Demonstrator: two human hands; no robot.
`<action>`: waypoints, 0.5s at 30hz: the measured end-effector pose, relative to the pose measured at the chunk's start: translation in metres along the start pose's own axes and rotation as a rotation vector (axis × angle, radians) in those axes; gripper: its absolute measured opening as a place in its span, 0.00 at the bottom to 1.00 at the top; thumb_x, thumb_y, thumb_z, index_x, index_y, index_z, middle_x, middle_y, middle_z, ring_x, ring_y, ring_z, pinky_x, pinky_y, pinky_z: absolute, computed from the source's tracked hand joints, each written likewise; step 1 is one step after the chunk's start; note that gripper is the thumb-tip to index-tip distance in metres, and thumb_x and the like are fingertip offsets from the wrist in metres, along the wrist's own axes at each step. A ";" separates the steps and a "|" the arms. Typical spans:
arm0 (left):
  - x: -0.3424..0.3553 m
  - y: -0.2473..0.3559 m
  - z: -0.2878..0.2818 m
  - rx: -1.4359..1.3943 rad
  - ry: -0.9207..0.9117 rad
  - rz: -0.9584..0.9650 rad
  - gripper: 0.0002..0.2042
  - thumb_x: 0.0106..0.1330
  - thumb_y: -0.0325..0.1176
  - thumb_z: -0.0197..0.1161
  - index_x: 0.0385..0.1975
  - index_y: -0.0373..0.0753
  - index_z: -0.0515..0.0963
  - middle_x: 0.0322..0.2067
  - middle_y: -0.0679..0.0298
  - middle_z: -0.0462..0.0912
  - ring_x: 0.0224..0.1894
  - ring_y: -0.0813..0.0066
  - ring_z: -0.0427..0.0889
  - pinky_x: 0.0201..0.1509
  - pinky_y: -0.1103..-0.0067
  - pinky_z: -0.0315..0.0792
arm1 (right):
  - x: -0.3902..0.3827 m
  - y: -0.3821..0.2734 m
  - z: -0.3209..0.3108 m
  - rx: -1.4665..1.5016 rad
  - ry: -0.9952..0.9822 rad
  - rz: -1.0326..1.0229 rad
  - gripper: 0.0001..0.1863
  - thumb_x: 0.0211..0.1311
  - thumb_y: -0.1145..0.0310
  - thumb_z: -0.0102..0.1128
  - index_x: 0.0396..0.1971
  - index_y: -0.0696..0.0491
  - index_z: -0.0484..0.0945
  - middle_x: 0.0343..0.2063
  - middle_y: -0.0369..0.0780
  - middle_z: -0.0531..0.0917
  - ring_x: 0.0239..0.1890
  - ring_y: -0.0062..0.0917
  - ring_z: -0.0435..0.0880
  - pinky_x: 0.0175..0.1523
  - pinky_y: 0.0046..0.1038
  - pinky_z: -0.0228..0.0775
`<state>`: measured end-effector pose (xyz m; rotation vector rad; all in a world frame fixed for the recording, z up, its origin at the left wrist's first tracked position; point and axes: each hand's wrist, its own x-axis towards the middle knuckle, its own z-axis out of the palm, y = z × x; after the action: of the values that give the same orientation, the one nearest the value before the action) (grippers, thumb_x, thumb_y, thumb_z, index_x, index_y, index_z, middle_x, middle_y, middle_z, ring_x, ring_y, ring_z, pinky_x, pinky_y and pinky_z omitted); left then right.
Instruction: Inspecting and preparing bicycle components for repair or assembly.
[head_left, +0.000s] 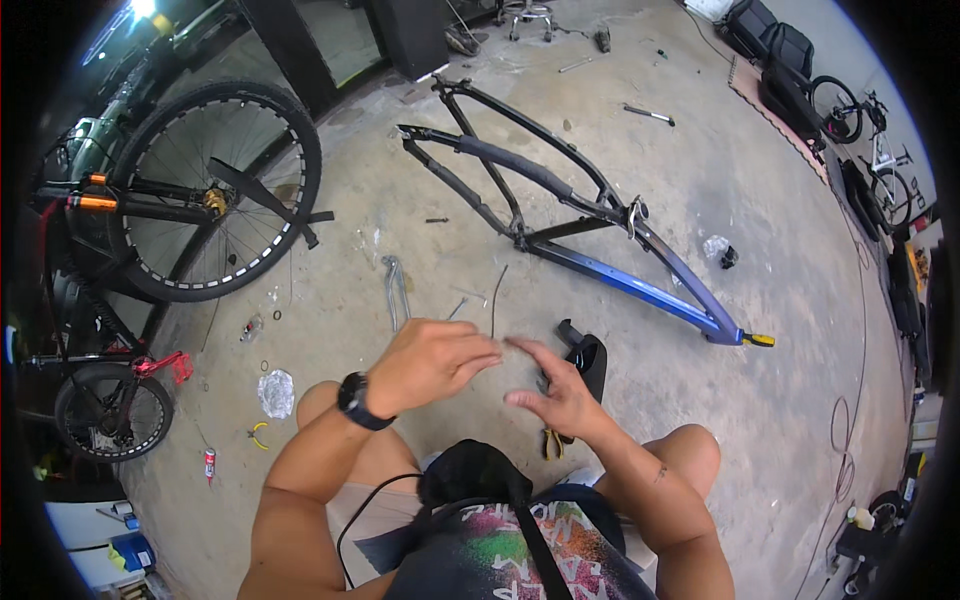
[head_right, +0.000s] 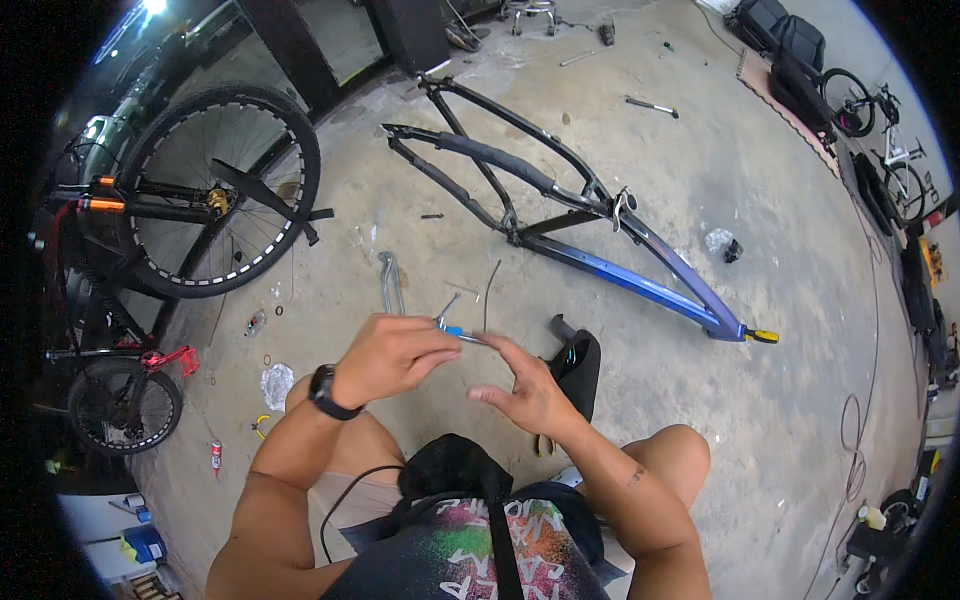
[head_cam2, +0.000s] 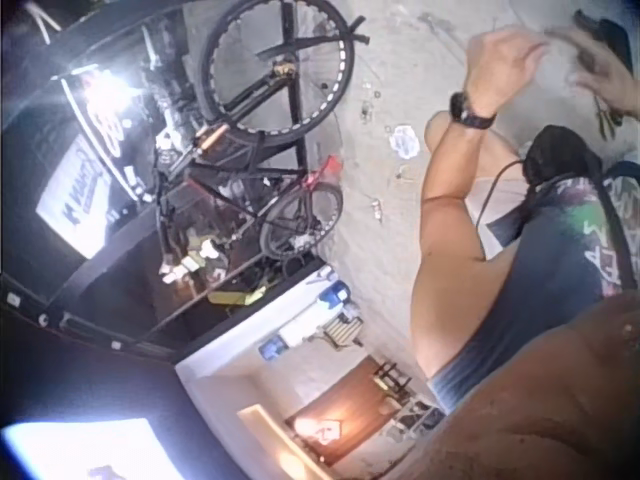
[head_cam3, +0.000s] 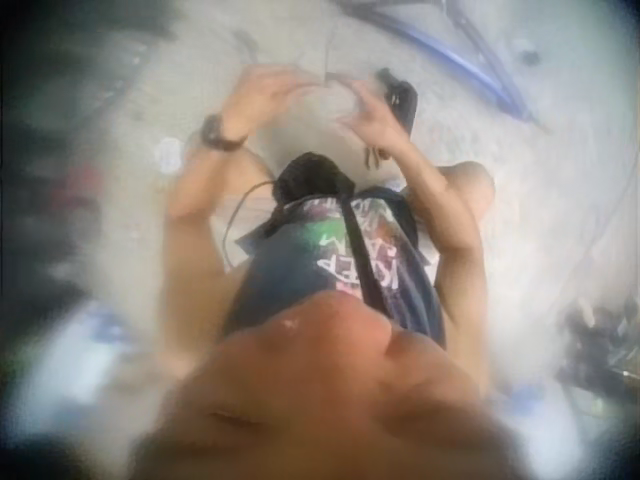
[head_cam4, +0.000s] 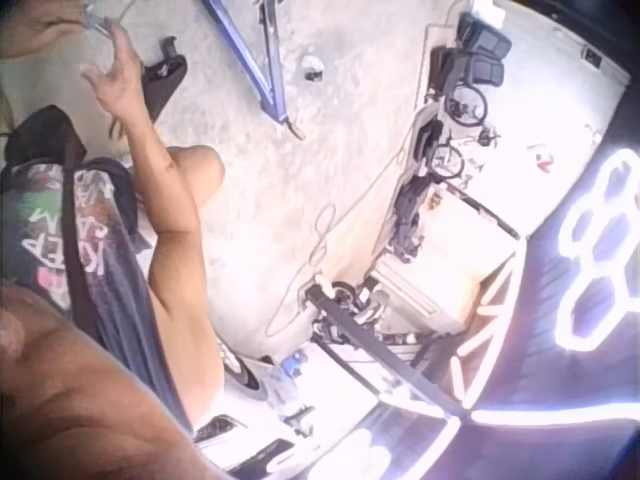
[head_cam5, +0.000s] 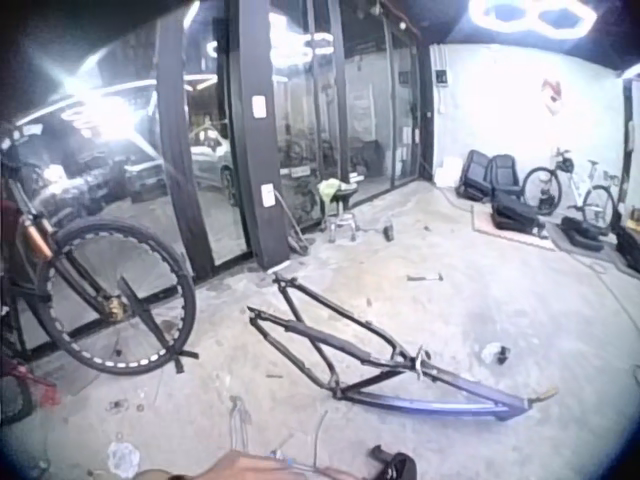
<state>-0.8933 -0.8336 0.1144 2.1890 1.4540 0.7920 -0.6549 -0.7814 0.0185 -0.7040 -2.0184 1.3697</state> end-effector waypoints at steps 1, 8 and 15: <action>0.003 -0.007 0.005 0.014 0.002 0.006 0.04 0.60 0.26 0.68 0.34 0.38 0.85 0.30 0.58 0.86 0.32 0.56 0.85 0.35 0.71 0.77 | -0.003 0.011 0.003 0.312 -0.103 0.142 0.21 0.65 0.65 0.68 0.54 0.60 0.77 0.48 0.43 0.83 0.50 0.31 0.84 0.57 0.30 0.74; 0.015 -0.102 0.021 -0.107 0.497 -0.300 0.06 0.62 0.30 0.69 0.35 0.34 0.86 0.32 0.53 0.87 0.33 0.61 0.86 0.38 0.75 0.77 | -0.007 0.006 -0.075 0.874 0.059 0.632 0.14 0.74 0.58 0.56 0.37 0.54 0.79 0.17 0.28 0.64 0.17 0.15 0.61 0.26 0.24 0.59; 0.045 -0.155 0.086 -0.080 0.264 -0.383 0.08 0.66 0.33 0.66 0.36 0.36 0.86 0.31 0.54 0.87 0.32 0.66 0.85 0.39 0.74 0.76 | -0.030 0.020 -0.187 1.318 0.453 0.365 0.13 0.74 0.59 0.54 0.42 0.55 0.76 0.18 0.28 0.61 0.18 0.16 0.59 0.25 0.24 0.55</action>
<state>-0.9326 -0.7337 -0.0343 1.7165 1.8594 1.0034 -0.4973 -0.6797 0.0491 -0.6257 -0.3794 2.0727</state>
